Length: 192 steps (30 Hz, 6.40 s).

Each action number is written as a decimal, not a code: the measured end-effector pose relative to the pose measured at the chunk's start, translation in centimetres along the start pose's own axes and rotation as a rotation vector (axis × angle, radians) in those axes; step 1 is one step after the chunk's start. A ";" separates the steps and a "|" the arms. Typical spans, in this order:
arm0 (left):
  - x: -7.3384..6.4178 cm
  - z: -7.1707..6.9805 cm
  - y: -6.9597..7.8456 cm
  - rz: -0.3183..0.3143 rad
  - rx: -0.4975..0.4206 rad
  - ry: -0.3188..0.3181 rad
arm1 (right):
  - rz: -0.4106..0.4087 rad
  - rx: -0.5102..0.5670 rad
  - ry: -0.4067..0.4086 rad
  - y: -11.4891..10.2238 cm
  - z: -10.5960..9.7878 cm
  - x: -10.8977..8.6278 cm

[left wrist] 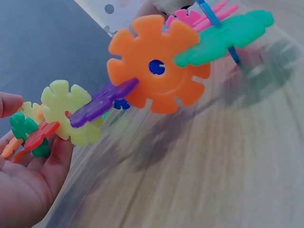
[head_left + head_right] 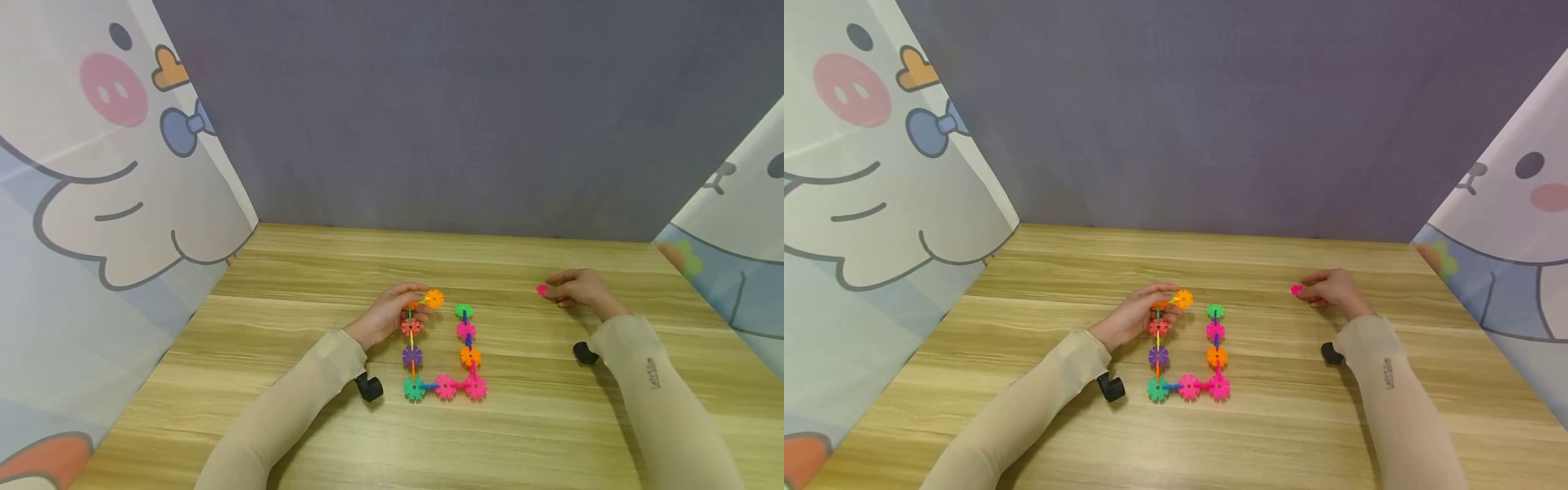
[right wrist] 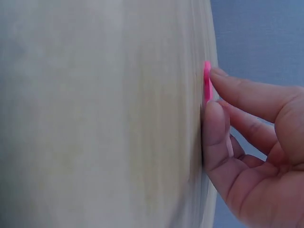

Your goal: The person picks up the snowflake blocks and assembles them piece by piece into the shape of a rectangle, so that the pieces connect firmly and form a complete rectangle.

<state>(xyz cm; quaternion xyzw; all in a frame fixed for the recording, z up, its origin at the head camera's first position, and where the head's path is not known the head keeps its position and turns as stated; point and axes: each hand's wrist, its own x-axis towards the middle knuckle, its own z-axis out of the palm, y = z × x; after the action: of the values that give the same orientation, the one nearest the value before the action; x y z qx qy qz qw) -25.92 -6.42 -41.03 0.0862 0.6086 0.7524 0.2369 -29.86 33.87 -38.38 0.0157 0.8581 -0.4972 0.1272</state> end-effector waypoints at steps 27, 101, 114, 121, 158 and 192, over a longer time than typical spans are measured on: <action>0.0 -0.1 0.0 0.025 0.008 -0.016 | -0.058 -0.099 0.003 -0.9 1.4 -0.1; 0.5 0.3 -0.4 0.017 -0.018 0.001 | -0.426 0.018 -0.019 -8.3 14.5 -2.3; 0.4 0.2 -0.3 0.012 -0.016 -0.002 | -0.453 0.024 0.005 -8.1 14.9 -2.3; 0.4 0.2 -0.4 0.009 -0.014 -0.006 | -0.470 0.012 0.029 -8.0 14.9 -2.3; 1.1 0.1 -0.4 0.000 -0.027 -0.003 | -0.535 -0.094 -0.032 -8.5 15.3 -2.1; 1.0 -0.3 -0.6 -0.058 0.006 0.003 | -0.243 -0.158 -0.248 -6.5 12.7 -0.4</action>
<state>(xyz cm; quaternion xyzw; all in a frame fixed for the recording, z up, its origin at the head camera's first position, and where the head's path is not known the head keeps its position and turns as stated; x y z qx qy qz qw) -26.77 -6.15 -41.85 0.0680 0.6134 0.7436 0.2573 -27.92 19.72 -38.76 -0.1596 0.8678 -0.4381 0.1719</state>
